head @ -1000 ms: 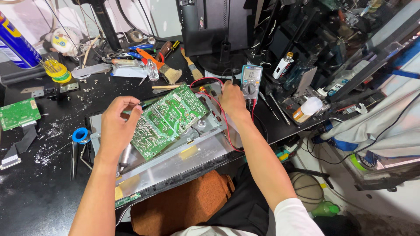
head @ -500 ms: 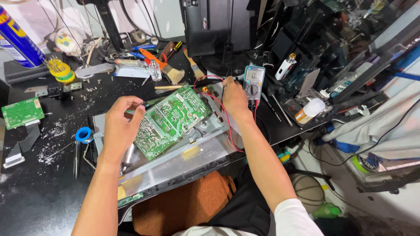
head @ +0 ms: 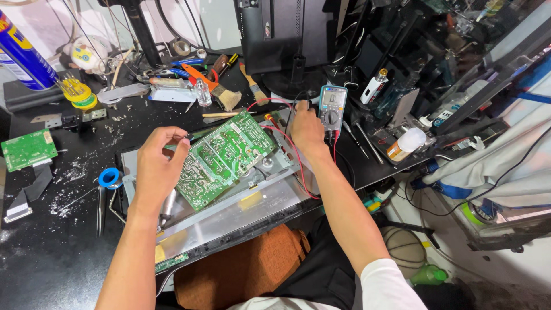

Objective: The person solders components on a circuit board and measures electrical values using a multimeter.

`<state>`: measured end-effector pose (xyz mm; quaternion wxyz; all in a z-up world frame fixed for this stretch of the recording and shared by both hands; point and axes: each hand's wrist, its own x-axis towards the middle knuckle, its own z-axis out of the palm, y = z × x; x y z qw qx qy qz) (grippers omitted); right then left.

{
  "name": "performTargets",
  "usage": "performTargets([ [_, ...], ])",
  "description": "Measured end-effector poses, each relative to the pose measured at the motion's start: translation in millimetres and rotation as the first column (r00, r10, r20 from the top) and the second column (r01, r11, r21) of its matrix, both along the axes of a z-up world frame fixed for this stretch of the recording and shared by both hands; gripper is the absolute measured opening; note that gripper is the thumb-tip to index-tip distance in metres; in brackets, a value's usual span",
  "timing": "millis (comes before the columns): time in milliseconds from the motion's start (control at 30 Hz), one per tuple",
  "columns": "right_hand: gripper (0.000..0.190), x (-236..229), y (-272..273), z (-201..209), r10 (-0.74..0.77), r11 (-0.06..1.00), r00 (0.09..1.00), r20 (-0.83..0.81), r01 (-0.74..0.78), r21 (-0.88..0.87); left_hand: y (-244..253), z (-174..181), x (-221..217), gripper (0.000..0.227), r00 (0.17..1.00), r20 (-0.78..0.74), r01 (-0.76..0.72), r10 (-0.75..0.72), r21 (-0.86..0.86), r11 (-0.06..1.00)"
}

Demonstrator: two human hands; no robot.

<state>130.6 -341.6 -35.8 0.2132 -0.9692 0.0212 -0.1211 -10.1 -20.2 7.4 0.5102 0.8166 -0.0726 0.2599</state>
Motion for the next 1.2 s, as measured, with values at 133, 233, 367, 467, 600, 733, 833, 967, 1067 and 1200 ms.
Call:
performTargets([
  [133, 0.037, -12, 8, 20, -0.008, 0.998, 0.992, 0.126, 0.000, 0.058, 0, 1, 0, 0.015, 1.000, 0.014, -0.001, 0.001, 0.009, 1.000],
  [233, 0.026, -23, 16, 37, 0.057, 0.985, 0.936, 0.348, -0.110, 0.133, 0, 1, 1, 0.015, 1.000, 0.006, -0.010, 0.010, -0.011, 1.000],
  [367, 0.018, -31, 35, 57, 0.193, 0.868, 0.683, 0.705, -0.454, 0.202, 0, 3, 0, 0.015, 1.000, 0.023, -0.019, 0.019, -0.010, 1.000],
  [467, 0.017, -36, 53, 71, 0.165, 0.726, 0.739, 0.653, -0.540, 0.427, 1, 4, -1, 0.013, 0.995, 0.093, -0.018, 0.018, 0.004, 1.000],
  [600, 0.021, -40, 88, 82, 0.218, 0.293, 0.889, 0.402, -0.452, 0.842, 3, 2, -4, 0.010, 0.990, 0.138, 0.041, -0.032, -0.062, 0.997],
  [733, 0.023, -38, 128, 79, 0.280, 0.218, 0.888, 0.364, -0.428, 0.877, 8, -2, 4, 0.010, 0.982, 0.097, 0.186, -0.164, -0.306, 0.934],
  [833, 0.023, -34, 155, 74, 0.388, 0.129, 0.816, 0.429, -0.509, 0.851, 10, -7, 9, 0.013, 0.956, 0.073, 0.283, -0.283, -0.467, 0.838],
  [967, 0.023, -42, 173, 65, 0.514, 0.155, 0.737, 0.439, -0.583, 0.797, 11, -15, 15, 0.016, 0.975, -0.012, 0.190, -0.221, -0.463, 0.866],
  [1067, 0.024, -45, 179, 59, 0.563, 0.166, 0.695, 0.447, -0.625, 0.763, 15, -18, 15, 0.023, 0.991, -0.051, 0.088, -0.122, -0.433, 0.897],
  [1200, 0.024, -44, 180, 49, 0.598, 0.130, 0.664, 0.449, -0.633, 0.763, 15, -16, 13, 0.021, 0.995, 0.052, -0.070, 0.082, -0.208, 0.976],
])
